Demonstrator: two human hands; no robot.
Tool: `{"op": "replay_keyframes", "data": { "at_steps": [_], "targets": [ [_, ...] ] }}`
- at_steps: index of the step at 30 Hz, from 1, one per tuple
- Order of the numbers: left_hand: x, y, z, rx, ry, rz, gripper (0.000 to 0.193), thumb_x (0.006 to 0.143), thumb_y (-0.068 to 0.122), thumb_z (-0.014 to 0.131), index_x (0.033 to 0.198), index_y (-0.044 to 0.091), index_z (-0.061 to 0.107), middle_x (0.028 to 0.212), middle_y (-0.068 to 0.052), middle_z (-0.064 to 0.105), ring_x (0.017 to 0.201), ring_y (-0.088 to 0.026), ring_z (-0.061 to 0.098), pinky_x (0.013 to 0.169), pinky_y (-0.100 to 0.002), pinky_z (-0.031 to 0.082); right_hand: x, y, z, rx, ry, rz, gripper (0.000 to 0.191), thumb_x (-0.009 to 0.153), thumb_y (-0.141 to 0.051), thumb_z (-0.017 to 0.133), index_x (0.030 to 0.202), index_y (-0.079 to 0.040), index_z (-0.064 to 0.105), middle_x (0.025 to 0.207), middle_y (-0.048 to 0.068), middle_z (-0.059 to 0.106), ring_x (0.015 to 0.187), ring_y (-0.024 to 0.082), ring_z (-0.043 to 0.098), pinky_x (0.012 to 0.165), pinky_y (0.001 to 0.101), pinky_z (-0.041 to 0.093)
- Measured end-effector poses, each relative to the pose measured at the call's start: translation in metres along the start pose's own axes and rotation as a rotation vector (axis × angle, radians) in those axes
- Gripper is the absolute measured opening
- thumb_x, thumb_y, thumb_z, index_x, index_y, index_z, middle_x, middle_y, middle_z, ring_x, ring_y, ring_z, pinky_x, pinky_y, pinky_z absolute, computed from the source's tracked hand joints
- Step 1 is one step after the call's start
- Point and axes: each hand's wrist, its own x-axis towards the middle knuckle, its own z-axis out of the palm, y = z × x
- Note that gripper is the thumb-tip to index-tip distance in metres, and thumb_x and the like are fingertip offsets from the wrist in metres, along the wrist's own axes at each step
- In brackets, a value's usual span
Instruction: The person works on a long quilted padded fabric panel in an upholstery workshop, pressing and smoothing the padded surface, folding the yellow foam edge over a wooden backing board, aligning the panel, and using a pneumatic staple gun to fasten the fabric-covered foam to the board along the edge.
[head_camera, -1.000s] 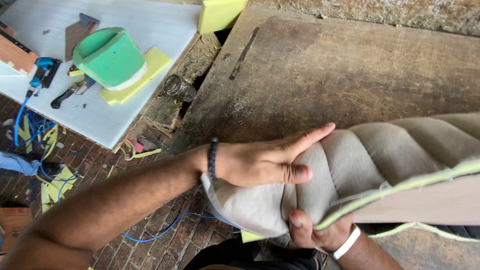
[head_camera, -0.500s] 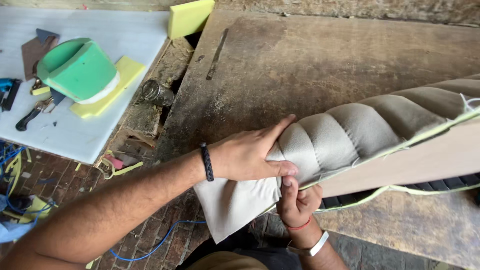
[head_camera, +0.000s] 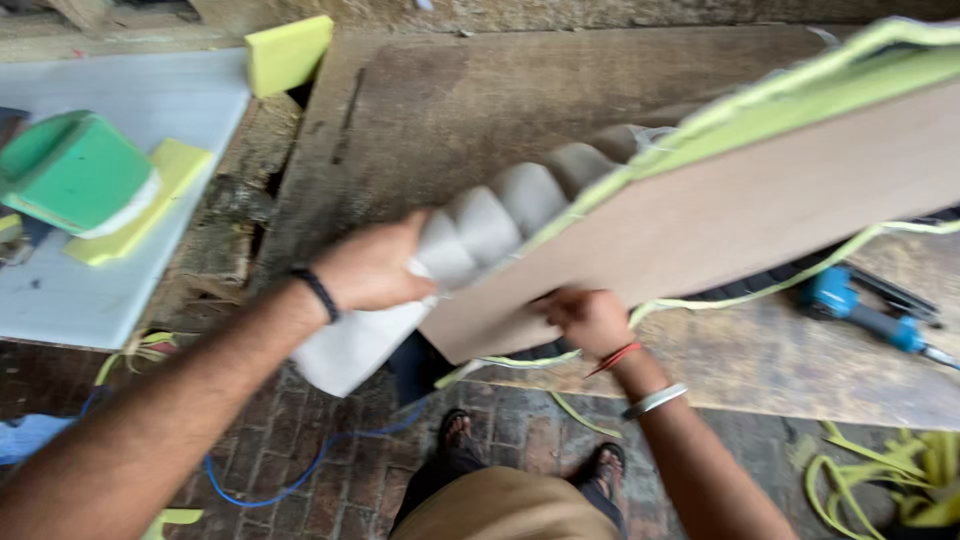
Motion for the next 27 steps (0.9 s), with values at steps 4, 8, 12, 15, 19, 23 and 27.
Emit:
{"op": "replay_keyframes", "data": {
  "at_steps": [4,8,12,15,19,23,27],
  "targets": [
    [-0.003,-0.007,-0.006,0.007,0.026,-0.080,0.079,0.066,0.027,0.086,0.136,0.009,0.054,0.118,-0.020,0.073,0.109,-0.035,0.071,0.095,-0.045,0.056,-0.045,0.179,-0.112,-0.408,0.294,0.488,0.030,0.089,-0.035,0.074,0.113,-0.017,0.079,0.103,0.015,0.075,0.098,0.036,0.070,0.085,0.0458,0.057],
    [0.000,-0.014,-0.004,0.114,-0.048,-0.354,0.082,0.071,0.028,0.091,0.141,0.018,0.052,0.121,-0.016,0.075,0.114,-0.034,0.073,0.101,-0.045,0.056,-0.080,0.324,-0.214,-0.796,0.302,0.599,0.060,0.081,-0.036,0.083,0.128,-0.003,0.066,0.132,0.026,0.065,0.123,0.043,0.061,0.104,0.0478,0.050],
    [0.001,-0.023,-0.004,0.167,0.020,-0.267,0.089,0.064,0.026,0.092,0.141,0.019,0.049,0.125,-0.014,0.072,0.117,-0.033,0.069,0.101,-0.044,0.054,-0.074,0.376,-0.251,-0.617,-0.034,0.751,0.112,0.065,-0.025,0.095,0.156,-0.001,0.034,0.142,0.029,0.058,0.128,0.045,0.060,0.104,0.0486,0.052],
    [0.005,-0.033,-0.008,0.162,0.035,-0.141,0.084,0.064,0.027,0.085,0.140,0.017,0.050,0.129,-0.015,0.068,0.120,-0.032,0.065,0.102,-0.044,0.051,-0.061,0.381,-0.244,-0.560,-0.019,0.799,0.115,0.067,-0.026,0.097,0.161,-0.012,0.033,0.135,0.026,0.066,0.127,0.044,0.063,0.106,0.0503,0.052],
    [0.011,-0.044,-0.009,0.216,0.059,-0.169,0.070,0.071,0.040,0.083,0.132,0.016,0.058,0.120,-0.016,0.073,0.112,-0.036,0.069,0.095,-0.047,0.055,-0.048,0.363,-0.210,-0.497,-0.052,0.615,0.100,0.068,-0.037,0.094,0.152,-0.008,0.049,0.121,0.029,0.072,0.118,0.043,0.069,0.100,0.0495,0.055],
    [0.010,-0.042,-0.013,0.152,0.065,-0.062,0.082,0.069,0.034,0.084,0.142,0.018,0.050,0.126,-0.016,0.069,0.115,-0.037,0.066,0.095,-0.046,0.053,-0.043,0.310,-0.162,-0.341,-0.167,0.640,0.073,0.074,-0.048,0.089,0.131,-0.005,0.074,0.100,0.028,0.078,0.104,0.041,0.076,0.093,0.0498,0.060],
    [0.011,-0.028,-0.023,0.200,-0.034,0.030,0.089,0.071,0.030,0.082,0.148,0.018,0.042,0.127,-0.018,0.068,0.116,-0.037,0.065,0.096,-0.045,0.054,-0.047,0.184,-0.124,-0.220,-0.299,0.588,0.070,0.068,-0.031,0.083,0.134,-0.013,0.070,0.089,0.020,0.081,0.089,0.032,0.079,0.086,0.0429,0.063]
  ]
}}
